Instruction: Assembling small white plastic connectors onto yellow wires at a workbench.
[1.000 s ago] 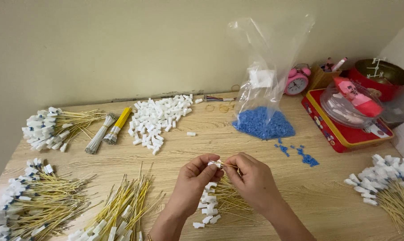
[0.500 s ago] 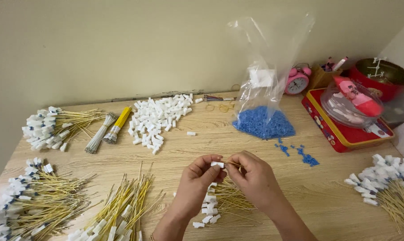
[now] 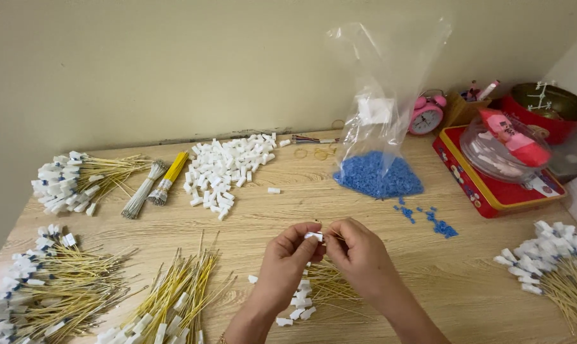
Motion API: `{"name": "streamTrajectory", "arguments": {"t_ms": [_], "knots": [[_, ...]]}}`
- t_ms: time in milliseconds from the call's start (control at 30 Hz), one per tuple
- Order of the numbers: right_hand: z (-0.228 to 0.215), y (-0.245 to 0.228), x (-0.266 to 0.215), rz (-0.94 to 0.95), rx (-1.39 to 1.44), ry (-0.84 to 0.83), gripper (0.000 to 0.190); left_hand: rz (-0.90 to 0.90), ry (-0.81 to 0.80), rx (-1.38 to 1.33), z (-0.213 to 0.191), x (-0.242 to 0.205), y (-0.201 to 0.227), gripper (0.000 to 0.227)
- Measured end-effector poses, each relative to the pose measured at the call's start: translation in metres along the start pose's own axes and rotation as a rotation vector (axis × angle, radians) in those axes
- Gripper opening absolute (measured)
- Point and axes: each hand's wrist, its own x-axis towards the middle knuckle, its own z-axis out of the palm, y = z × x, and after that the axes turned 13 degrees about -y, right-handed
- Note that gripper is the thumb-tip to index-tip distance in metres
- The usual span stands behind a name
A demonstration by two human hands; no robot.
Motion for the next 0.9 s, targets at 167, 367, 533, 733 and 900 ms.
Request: {"name": "streamTrajectory", "arguments": {"t_ms": [167,367,533,733,900], "knots": [[-0.003,0.004,0.003,0.067,-0.039,-0.057,0.015,-0.126,-0.027,0.112,-0.002,0.004,0.018,0.025],[-0.003,0.036,0.005,0.087,-0.246,-0.200,0.022,-0.175,0.083,0.875,-0.054,0.056,0.031,0.035],[-0.010,0.019,0.010,0.133,-0.068,-0.169,0.027,0.136,0.278,1.369,-0.104,0.106,0.003,0.036],[-0.007,0.021,0.014,0.192,0.166,-0.144,0.025,-0.014,0.273,1.465,-0.102,0.113,0.004,0.034],[-0.002,0.022,0.014,0.136,0.242,-0.060,0.019,0.040,0.317,1.299,-0.099,0.093,0.002,0.020]]}}
